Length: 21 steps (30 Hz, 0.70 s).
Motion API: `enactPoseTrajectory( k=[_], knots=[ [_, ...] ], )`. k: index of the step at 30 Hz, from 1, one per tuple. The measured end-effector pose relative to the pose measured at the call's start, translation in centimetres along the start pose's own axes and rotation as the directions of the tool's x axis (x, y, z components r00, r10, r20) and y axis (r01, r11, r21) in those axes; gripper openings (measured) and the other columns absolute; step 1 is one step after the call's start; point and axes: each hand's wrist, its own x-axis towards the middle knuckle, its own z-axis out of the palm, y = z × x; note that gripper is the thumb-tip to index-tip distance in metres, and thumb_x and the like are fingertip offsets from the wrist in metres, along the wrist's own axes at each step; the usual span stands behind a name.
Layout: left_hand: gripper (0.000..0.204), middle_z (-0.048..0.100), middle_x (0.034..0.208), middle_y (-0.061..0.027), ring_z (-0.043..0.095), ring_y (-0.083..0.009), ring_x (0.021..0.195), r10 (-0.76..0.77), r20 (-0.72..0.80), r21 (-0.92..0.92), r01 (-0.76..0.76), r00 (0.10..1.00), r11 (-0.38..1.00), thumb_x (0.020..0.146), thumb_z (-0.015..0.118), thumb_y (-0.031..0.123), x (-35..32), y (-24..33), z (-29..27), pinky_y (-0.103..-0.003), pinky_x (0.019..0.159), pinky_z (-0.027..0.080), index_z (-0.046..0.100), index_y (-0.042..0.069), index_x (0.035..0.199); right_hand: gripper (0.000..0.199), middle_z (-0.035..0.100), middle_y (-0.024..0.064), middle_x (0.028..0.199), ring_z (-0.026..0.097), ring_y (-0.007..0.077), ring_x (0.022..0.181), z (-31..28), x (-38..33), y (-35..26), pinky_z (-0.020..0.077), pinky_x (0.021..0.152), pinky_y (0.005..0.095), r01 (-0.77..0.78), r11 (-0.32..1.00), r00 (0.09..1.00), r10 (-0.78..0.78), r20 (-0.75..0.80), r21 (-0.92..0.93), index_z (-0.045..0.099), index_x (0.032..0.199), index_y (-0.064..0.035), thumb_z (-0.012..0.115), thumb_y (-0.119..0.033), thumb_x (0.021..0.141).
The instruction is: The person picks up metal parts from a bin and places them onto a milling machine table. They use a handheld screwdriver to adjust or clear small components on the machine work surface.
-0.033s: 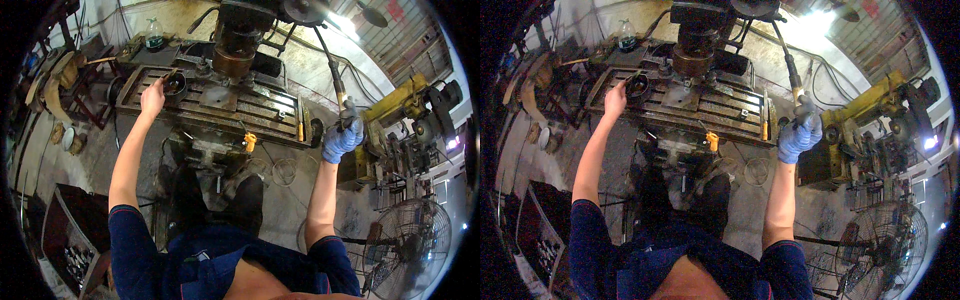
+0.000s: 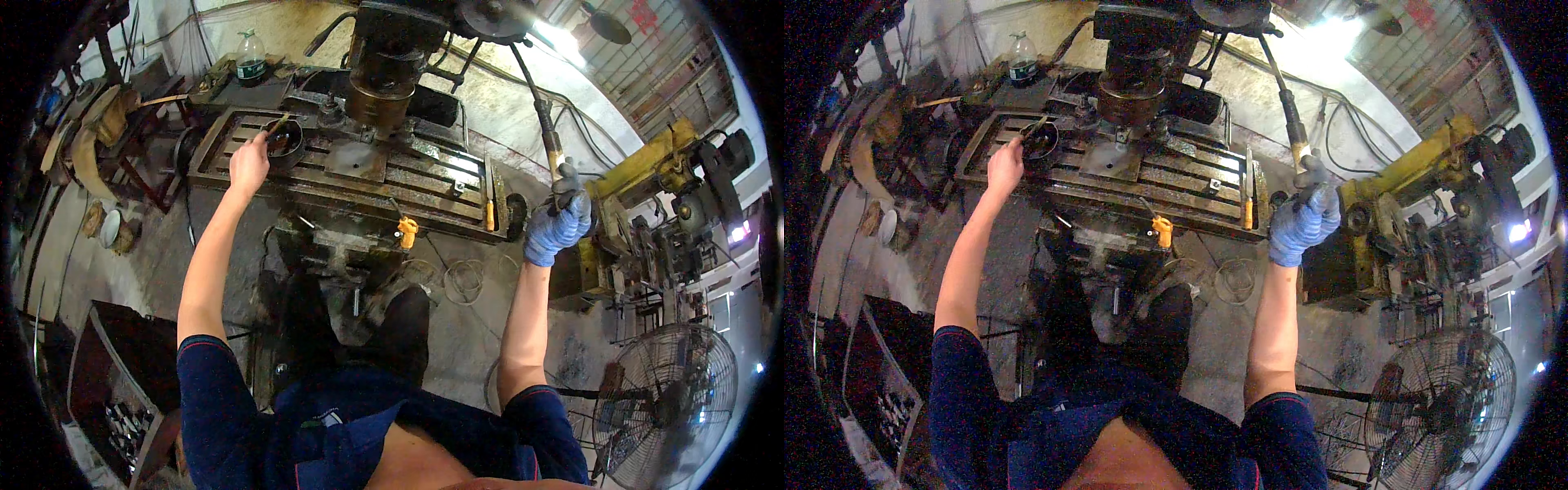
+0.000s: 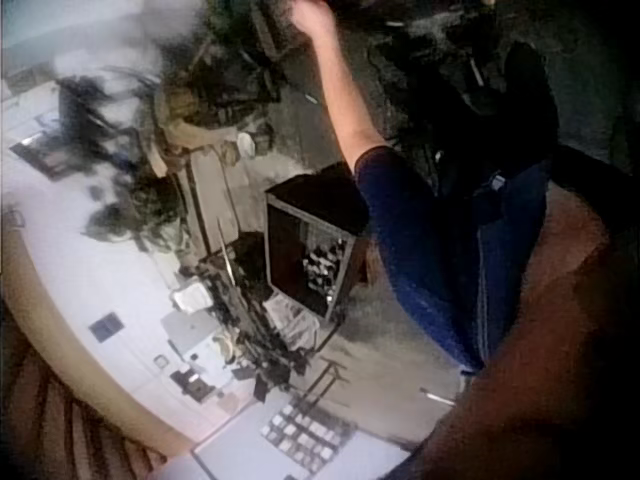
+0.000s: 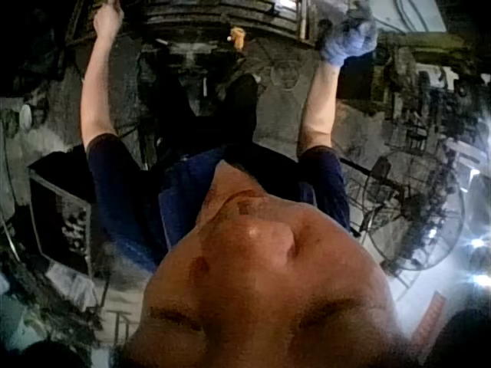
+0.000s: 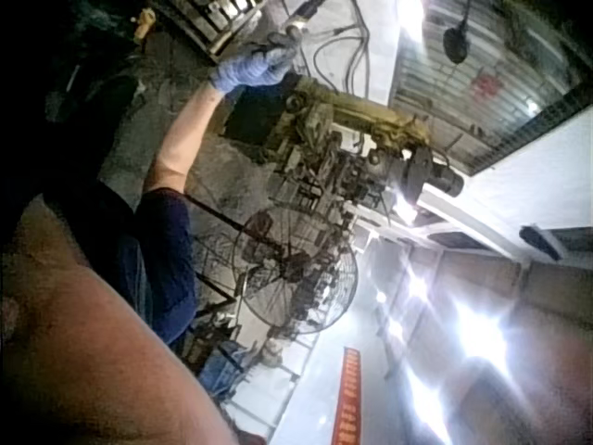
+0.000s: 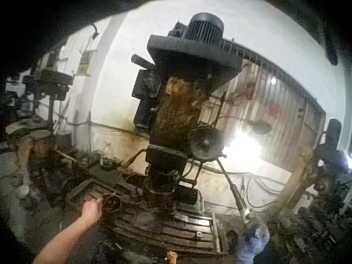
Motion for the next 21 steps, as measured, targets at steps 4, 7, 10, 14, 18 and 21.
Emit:
enactPoseTrajectory(
  k=[4,7,10,14,18,21],
  knots=[
    [0.032,0.061,0.083,-0.0202,0.059,-0.0368,0.076,0.012,0.17,0.07,-0.025,0.985,0.997,0.083,0.051,0.02,-1.1,0.8,-0.1,-0.047,0.065,0.047,0.052,0.012,0.114,0.035,0.061,0.0122,0.081,0.05,0.0142,0.07,-0.4,0.2,-0.3,0.0382,0.077,0.0333,-0.02,1.0,1.0,0.02,0.02,0.001,0.06,0.075,0.001,0.053,-0.032,0.084],
    [0.038,0.062,0.084,-0.0188,0.059,-0.0365,0.079,-0.005,0.223,0.064,-0.01,0.975,0.998,0.083,0.053,0.028,-1.3,1.2,-0.9,-0.046,0.067,0.047,0.049,0.012,0.117,0.036,0.061,0.0123,0.081,0.05,0.0142,0.07,0.1,0.8,-0.9,0.0388,0.075,0.0333,-0.027,0.999,0.999,0.027,0.017,0.018,0.06,0.076,0.0012,0.053,-0.033,0.084],
    [0.04,0.062,0.085,-0.0182,0.059,-0.036,0.08,-0.026,0.227,0.08,0.008,0.973,0.997,0.082,0.053,0.031,-0.6,0.8,-2.5,-0.046,0.068,0.047,0.049,0.01,0.116,0.035,0.061,0.013,0.081,0.052,0.0155,0.073,0.2,1.5,-0.9,0.0394,0.076,0.0341,-0.021,1.0,1.0,0.021,0.0,0.01,0.06,0.078,0.0016,0.055,-0.032,0.083],
    [0.039,0.062,0.094,-0.0145,0.059,-0.0317,0.088,0.032,0.371,0.059,-0.058,0.928,0.997,0.078,0.057,0.033,1.1,-0.5,-7.7,-0.043,0.073,0.047,0.055,0.01,0.11,0.031,0.061,0.0131,0.085,0.056,0.0206,0.082,0.2,1.7,-0.8,0.04,0.078,0.0316,0.008,1.0,0.999,-0.007,0.052,-0.011,0.058,0.078,0.0028,0.057,-0.028,0.079],
    [0.039,0.061,0.095,-0.0162,0.057,-0.0341,0.088,0.104,0.381,0.185,-0.186,0.919,0.965,0.08,0.058,0.034,2.9,-0.7,-15.3,-0.042,0.076,0.046,0.056,0.011,0.111,0.013,0.061,0.0064,0.083,0.054,0.0142,0.071,0.2,2.2,-1.7,0.0418,0.063,0.0276,0.062,0.988,0.998,-0.058,0.033,-0.14,0.062,0.083,0.0,0.052,-0.006,0.076],
    [0.038,0.061,0.094,-0.0178,0.057,-0.0348,0.088,0.13,0.355,0.183,-0.206,0.926,0.961,0.08,0.059,0.03,1.6,-2.5,-22.2,-0.041,0.078,0.045,0.055,0.009,0.112,0.022,0.061,0.0124,0.095,0.056,0.0223,0.086,-0.4,2.9,-2.3,0.0436,0.077,0.0351,0.305,0.832,0.951,-0.239,0.197,-0.463,0.06,0.092,0.0032,0.046,-0.011,0.082]
  ],
)
